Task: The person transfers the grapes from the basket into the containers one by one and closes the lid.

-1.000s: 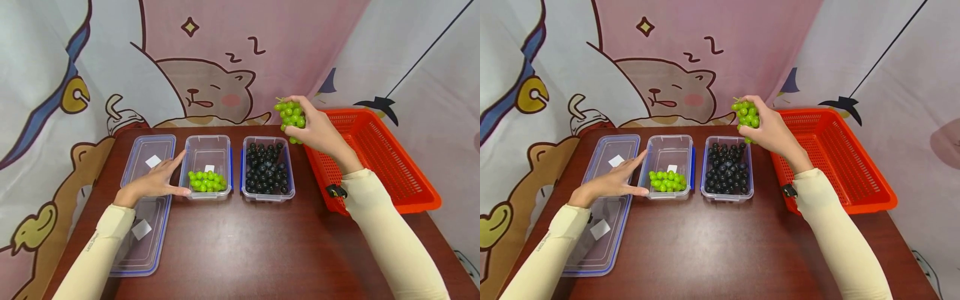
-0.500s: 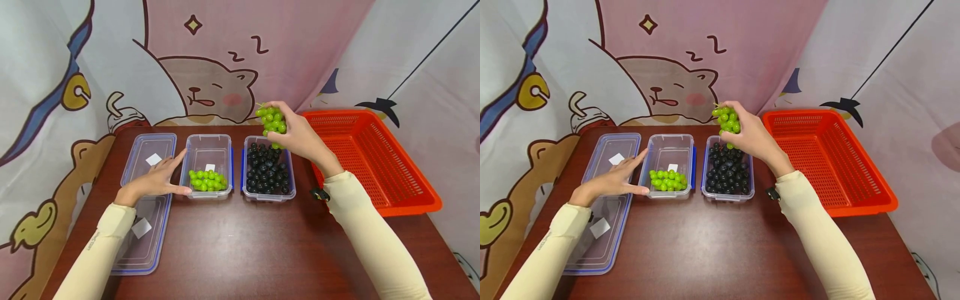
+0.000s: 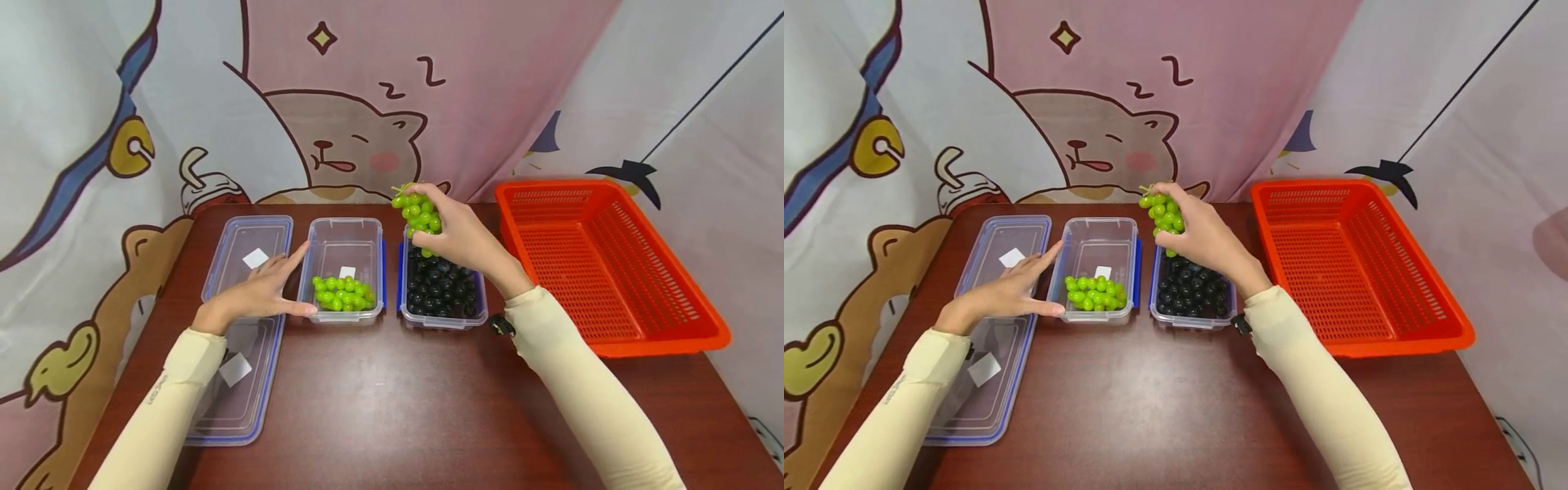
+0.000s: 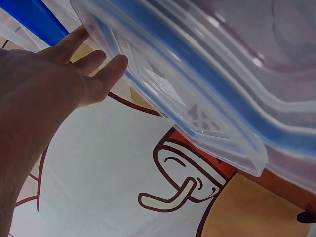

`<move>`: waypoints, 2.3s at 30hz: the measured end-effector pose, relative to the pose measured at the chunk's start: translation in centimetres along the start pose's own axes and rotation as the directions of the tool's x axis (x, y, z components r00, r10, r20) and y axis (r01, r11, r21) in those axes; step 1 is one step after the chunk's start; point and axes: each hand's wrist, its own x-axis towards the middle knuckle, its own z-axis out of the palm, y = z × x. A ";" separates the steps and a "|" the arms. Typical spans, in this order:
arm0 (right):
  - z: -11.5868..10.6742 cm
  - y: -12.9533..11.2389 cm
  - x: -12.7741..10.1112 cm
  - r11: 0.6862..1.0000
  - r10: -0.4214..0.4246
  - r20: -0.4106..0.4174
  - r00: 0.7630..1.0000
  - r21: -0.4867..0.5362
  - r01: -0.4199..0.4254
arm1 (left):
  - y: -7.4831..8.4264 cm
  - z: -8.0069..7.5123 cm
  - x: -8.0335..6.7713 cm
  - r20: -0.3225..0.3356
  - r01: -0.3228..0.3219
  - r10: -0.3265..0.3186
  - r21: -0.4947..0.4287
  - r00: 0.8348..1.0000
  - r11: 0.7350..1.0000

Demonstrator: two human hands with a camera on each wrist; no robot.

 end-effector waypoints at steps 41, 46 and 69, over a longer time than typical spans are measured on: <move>9.6 -1.8 3.0 0.999 -0.031 0.176 0.984 -0.009 0.034 | -0.2 0.0 0.0 0.004 0.000 0.000 -0.008 1.000 1.000; 10.7 -1.8 3.3 0.999 -0.037 0.185 0.982 -0.027 0.042 | -0.2 -0.1 0.0 0.010 0.009 -0.008 -0.015 1.000 1.000; 13.5 -0.9 3.8 0.972 -0.052 0.201 0.978 -0.214 0.095 | -0.1 -0.1 -0.1 0.014 0.016 -0.016 -0.017 1.000 1.000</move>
